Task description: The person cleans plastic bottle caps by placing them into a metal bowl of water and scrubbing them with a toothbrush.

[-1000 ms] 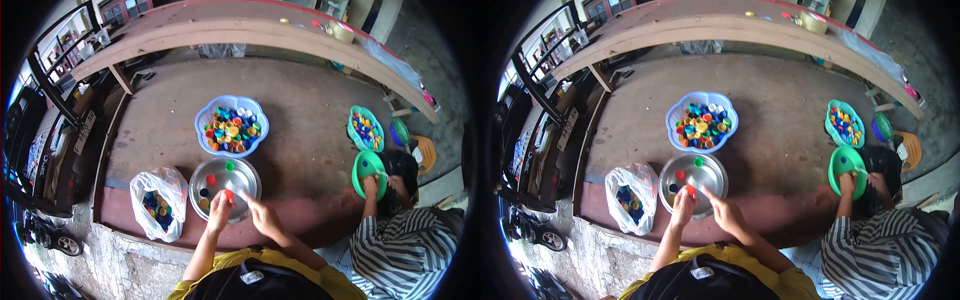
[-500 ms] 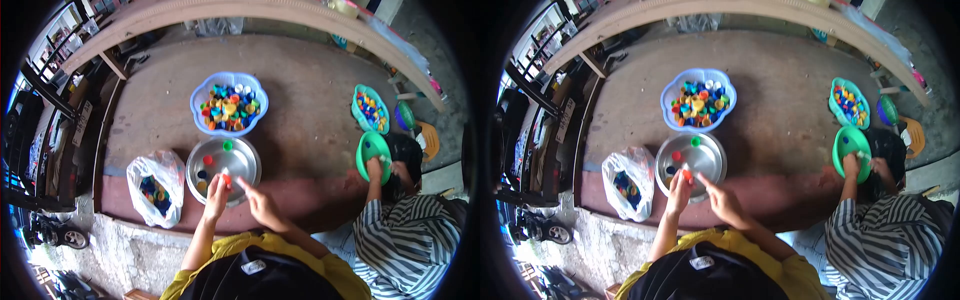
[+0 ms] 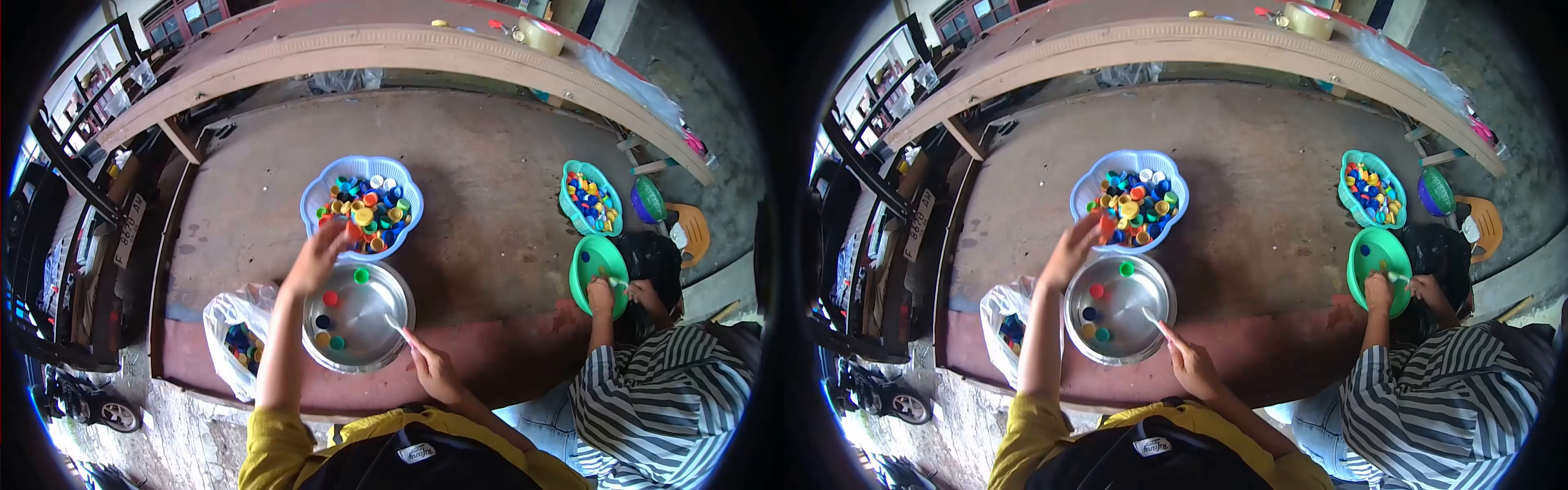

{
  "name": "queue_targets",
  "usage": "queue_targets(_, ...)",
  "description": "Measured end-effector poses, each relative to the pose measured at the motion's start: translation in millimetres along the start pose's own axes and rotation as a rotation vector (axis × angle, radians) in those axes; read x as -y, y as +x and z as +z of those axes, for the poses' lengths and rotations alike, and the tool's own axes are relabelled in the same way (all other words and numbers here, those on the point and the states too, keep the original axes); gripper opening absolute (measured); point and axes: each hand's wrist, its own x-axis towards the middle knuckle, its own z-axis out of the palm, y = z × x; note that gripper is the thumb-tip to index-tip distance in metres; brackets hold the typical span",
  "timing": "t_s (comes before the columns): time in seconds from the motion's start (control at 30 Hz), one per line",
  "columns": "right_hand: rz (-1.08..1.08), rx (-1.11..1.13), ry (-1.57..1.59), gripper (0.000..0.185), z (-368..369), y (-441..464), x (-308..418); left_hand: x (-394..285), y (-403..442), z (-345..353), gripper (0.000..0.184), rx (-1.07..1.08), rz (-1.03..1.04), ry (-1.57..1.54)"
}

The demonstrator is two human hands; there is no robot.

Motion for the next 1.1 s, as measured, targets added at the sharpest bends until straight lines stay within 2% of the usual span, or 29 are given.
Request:
queue_targets(0.07, 0.093, 0.079, -0.008, 0.039, -4, -1, 7, 13, 21, -8, 0.061, -0.061, -0.17, -0.192)
queue_targets(0.17, 0.056, 0.049, -0.041, 0.04, -2, -5, 0, 34, 6, -11, 0.067, -0.095, -0.046, -0.042)
queue_targets(0.2, 0.039, 0.037, -0.03, 0.04, -1, -6, -2, 48, -4, -13, 0.063, -0.096, -0.009, 0.052)
queue_targets(0.27, 0.019, 0.011, -0.007, 0.04, -1, -11, -3, 44, -37, -17, 0.056, 0.011, -0.107, 0.191)
queue_targets(0.3, 0.092, 0.048, -0.002, 0.041, -3, -12, 1, 48, -52, -15, 0.046, -0.027, -0.122, 0.186)
queue_targets(0.4, 0.051, 0.009, -0.031, 0.039, -2, -14, -5, 53, -90, -9, 0.041, -0.049, 0.008, 0.582)
queue_targets(0.43, 0.054, 0.015, -0.043, 0.039, -1, -16, -4, 59, -96, -6, 0.037, -0.043, 0.073, 0.581)
queue_targets(0.53, 0.053, 0.039, -0.067, 0.039, -6, -13, 0, 73, -99, 0, 0.032, -0.077, 0.048, 0.742)
queue_targets(0.6, -0.01, 0.007, -0.059, 0.039, -4, -11, 3, 86, -83, 8, 0.028, -0.123, 0.108, 0.827)
queue_targets(0.67, 0.014, 0.004, -0.052, 0.038, -4, -15, 8, 96, -64, 25, 0.027, -0.126, 0.148, 0.86)
queue_targets(0.7, 0.009, -0.005, -0.053, 0.038, -5, -9, 9, 97, -55, 34, 0.025, -0.182, 0.231, 0.905)
queue_targets(0.8, 0.091, -0.003, -0.071, 0.038, -7, -15, 7, 117, -32, 48, 0.023, -0.166, 0.231, 0.969)
queue_targets(1.1, 0.058, -0.03, -0.094, 0.038, -16, -19, 7, 135, -38, 64, 0.01, -0.169, 0.281, 1.177)
